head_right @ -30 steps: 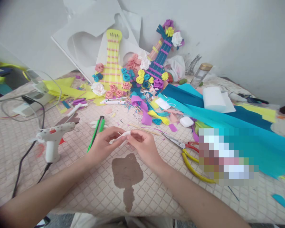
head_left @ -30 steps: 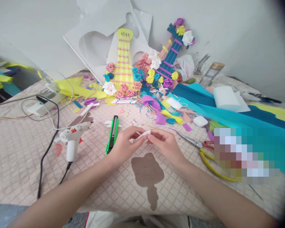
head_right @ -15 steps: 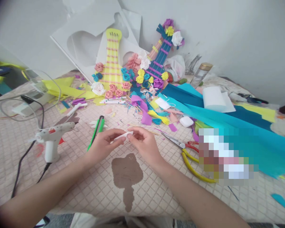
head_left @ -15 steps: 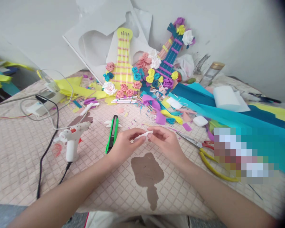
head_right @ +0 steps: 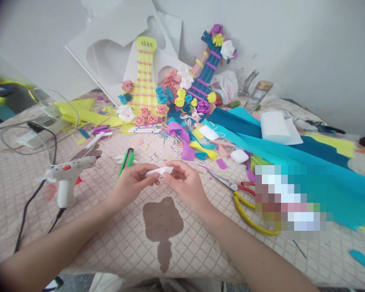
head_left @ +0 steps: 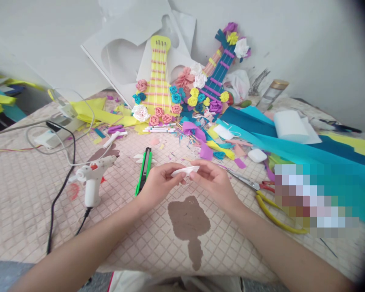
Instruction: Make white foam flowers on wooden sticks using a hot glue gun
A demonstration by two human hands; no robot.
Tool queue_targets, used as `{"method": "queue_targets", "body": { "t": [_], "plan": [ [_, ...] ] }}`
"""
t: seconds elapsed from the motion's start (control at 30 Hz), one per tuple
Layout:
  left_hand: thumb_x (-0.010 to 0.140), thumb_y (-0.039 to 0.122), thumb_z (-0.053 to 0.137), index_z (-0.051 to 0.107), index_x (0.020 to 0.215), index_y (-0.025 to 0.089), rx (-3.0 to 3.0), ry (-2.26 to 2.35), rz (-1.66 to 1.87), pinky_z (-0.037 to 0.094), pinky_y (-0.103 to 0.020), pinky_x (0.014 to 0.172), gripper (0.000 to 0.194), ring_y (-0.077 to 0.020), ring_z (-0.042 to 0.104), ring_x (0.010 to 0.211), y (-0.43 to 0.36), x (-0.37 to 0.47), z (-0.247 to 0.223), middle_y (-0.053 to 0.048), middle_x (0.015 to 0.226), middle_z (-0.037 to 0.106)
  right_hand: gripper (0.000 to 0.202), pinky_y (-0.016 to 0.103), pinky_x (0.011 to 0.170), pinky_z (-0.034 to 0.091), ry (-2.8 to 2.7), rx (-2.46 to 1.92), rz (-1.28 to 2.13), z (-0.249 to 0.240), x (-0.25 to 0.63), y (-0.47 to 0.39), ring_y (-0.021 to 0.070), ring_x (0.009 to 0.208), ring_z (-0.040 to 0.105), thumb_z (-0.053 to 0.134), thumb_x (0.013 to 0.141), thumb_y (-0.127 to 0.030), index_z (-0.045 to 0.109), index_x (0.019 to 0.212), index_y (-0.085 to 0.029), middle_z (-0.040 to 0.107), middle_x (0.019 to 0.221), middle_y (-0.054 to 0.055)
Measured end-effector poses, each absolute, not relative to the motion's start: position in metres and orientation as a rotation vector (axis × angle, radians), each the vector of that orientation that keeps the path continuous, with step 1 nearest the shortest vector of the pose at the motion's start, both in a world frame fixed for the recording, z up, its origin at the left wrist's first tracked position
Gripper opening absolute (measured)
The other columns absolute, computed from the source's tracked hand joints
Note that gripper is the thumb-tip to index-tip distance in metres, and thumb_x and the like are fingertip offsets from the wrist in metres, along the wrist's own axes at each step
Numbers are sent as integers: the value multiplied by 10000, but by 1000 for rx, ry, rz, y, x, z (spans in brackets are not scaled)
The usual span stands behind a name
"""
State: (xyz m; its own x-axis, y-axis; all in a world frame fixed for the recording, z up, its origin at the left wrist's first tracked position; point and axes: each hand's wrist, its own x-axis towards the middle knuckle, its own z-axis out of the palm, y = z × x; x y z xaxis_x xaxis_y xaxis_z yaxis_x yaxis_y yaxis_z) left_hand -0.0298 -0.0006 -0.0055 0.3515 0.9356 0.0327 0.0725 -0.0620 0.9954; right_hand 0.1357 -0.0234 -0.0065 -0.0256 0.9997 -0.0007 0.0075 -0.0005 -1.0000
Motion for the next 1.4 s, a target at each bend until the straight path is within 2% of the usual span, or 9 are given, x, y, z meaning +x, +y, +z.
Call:
{"method": "queue_targets", "body": {
  "t": [0.17,0.3,0.4,0.67,0.97,1.2,1.4],
  "plan": [
    [745,222,614,645,882,131,1488,1011,937,509,-230,621,166,-136,637,695,-2,-28,-3,-59,824,687,353,308,645,492,-1380,-1237,1106,-6,135,-25,157,692,613,704,676,-317,594,991,-202,661,908,42],
    [750,223,613,640,862,136,1491,999,897,508,-229,620,144,-129,632,675,-4,-27,0,-45,782,674,179,302,667,478,-1459,-1262,951,-7,137,-25,144,685,587,650,736,-314,655,878,-204,673,895,34],
    [747,252,627,633,871,137,1482,983,891,514,-238,625,169,-129,632,672,-4,-28,0,-50,797,675,139,306,690,477,-1455,-1256,922,-8,138,-23,159,719,599,629,755,-309,667,836,-202,682,848,32],
    [801,284,569,650,883,133,1523,952,870,478,-211,545,190,-120,627,596,-3,-29,4,-37,691,679,186,308,674,488,-1411,-1248,974,-7,139,-23,158,679,606,628,757,-350,660,843,-188,678,845,43],
    [802,274,576,645,901,132,1478,934,892,473,-206,531,187,-113,630,587,-1,-30,-1,-45,729,696,191,303,650,507,-1373,-1195,1092,-4,138,-25,162,697,645,618,767,-304,635,915,-184,668,911,51],
    [807,278,574,640,876,125,1461,891,903,462,-200,533,180,-101,604,582,0,-30,2,-41,705,685,118,299,655,516,-1345,-1191,1160,-3,139,-25,156,675,650,595,773,-250,646,858,-186,679,778,25],
    [792,241,588,640,850,121,1439,880,896,454,-178,522,143,-78,588,552,-1,-29,4,-13,671,659,164,297,689,524,-1386,-1184,1089,-3,138,-26,160,751,648,641,742,-263,650,889,-190,672,909,39]
  ]
}}
